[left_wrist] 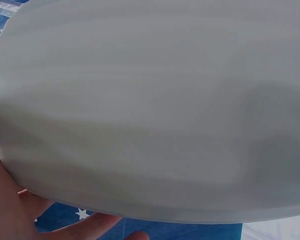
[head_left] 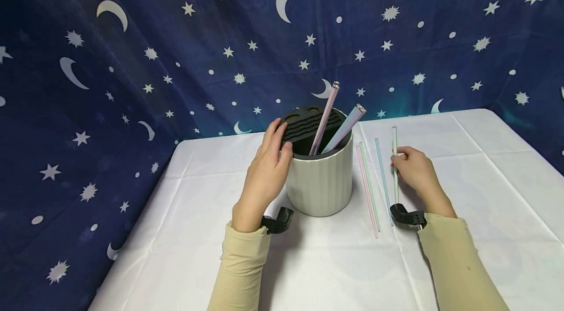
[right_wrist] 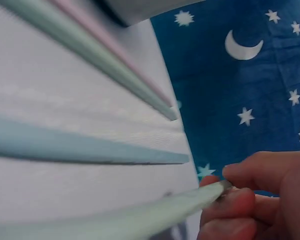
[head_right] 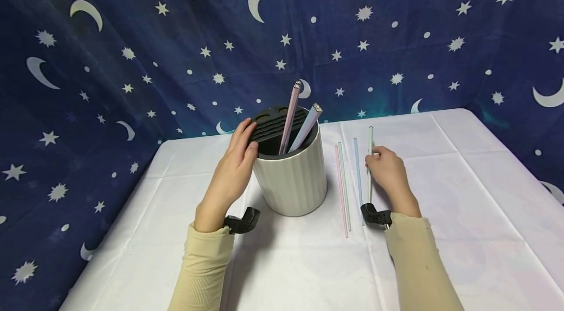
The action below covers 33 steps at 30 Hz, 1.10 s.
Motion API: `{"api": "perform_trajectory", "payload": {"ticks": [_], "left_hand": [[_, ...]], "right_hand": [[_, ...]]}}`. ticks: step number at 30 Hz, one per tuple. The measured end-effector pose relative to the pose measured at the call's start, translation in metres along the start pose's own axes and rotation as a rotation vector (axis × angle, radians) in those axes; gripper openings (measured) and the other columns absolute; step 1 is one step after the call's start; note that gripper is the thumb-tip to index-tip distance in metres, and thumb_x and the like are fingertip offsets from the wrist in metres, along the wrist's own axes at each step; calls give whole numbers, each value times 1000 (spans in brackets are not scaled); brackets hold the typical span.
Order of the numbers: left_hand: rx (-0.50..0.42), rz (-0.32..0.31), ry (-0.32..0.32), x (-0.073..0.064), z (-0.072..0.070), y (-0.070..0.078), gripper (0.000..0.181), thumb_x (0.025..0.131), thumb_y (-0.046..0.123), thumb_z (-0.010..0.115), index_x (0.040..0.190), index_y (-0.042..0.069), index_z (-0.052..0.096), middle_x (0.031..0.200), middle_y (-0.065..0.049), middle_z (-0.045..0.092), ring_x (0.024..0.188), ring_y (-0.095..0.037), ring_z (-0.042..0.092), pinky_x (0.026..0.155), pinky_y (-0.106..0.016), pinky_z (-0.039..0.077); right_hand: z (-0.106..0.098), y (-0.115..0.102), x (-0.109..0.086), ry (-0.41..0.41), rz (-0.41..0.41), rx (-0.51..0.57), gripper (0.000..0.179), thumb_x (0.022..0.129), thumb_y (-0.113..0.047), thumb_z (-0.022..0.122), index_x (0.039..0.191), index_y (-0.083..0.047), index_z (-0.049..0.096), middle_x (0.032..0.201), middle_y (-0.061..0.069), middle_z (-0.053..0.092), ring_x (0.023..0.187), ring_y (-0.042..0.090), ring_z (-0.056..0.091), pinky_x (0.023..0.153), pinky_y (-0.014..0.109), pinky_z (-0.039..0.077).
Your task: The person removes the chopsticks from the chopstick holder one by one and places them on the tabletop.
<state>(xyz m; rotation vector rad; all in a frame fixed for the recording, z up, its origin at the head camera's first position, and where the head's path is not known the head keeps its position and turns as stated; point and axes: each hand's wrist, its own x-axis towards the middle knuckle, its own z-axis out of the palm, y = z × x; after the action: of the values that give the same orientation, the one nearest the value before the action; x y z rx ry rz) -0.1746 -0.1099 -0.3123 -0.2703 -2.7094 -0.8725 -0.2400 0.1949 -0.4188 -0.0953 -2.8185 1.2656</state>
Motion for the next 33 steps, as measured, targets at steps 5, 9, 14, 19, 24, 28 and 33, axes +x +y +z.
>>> {"api": "perform_trajectory", "payload": {"ticks": [5, 9, 14, 19, 24, 28, 33], "left_hand": [[2, 5, 5, 0, -2, 1, 49, 95, 43, 21, 142, 28, 25, 144, 24, 6, 129, -12, 25, 93, -49, 32], [2, 10, 8, 1, -3, 2, 49, 95, 43, 21, 142, 28, 24, 144, 24, 6, 129, -11, 24, 94, -48, 32], [4, 14, 14, 2, -4, 4, 49, 95, 42, 21, 142, 28, 25, 143, 25, 6, 129, -10, 24, 94, -47, 32], [1, 8, 9, 2, -3, 4, 49, 95, 43, 21, 141, 28, 25, 143, 25, 6, 129, -10, 24, 93, -48, 32], [2, 4, 1, 1, -1, 4, 49, 95, 43, 21, 142, 27, 25, 144, 24, 7, 129, -10, 24, 93, -48, 32], [-1, 0, -1, 0, -1, 3, 49, 95, 42, 22, 142, 27, 25, 144, 24, 7, 129, -11, 24, 94, -48, 32], [0, 1, 1, -2, 0, 2, 48, 95, 41, 22, 141, 27, 25, 144, 24, 7, 129, -11, 24, 94, -48, 32]], "right_hand": [[7, 8, 3, -70, 37, -37, 46, 90, -24, 43, 122, 9, 44, 65, 7, 54, 50, 14, 50, 49, 28, 40], [8, 9, 4, -64, 31, -68, 43, 89, -22, 43, 118, 9, 47, 60, 5, 54, 49, 13, 51, 51, 28, 39], [6, 7, 2, -30, 22, -58, 38, 89, -20, 44, 115, 7, 49, 58, 4, 56, 45, 13, 53, 56, 30, 39], [4, 8, 1, -14, 14, -60, 37, 90, -18, 44, 117, 7, 49, 60, 4, 55, 45, 12, 53, 63, 35, 39], [1, 6, 2, 61, 2, -50, 41, 91, -25, 43, 120, 3, 50, 68, 8, 54, 49, 17, 52, 58, 36, 37], [0, 1, 4, 114, -9, 48, 44, 91, -38, 41, 119, -5, 53, 80, 12, 54, 51, 29, 54, 51, 35, 40], [-6, -19, -2, 139, -84, 201, 47, 91, -43, 40, 117, -8, 56, 87, 15, 56, 62, 29, 54, 51, 37, 45]]}}
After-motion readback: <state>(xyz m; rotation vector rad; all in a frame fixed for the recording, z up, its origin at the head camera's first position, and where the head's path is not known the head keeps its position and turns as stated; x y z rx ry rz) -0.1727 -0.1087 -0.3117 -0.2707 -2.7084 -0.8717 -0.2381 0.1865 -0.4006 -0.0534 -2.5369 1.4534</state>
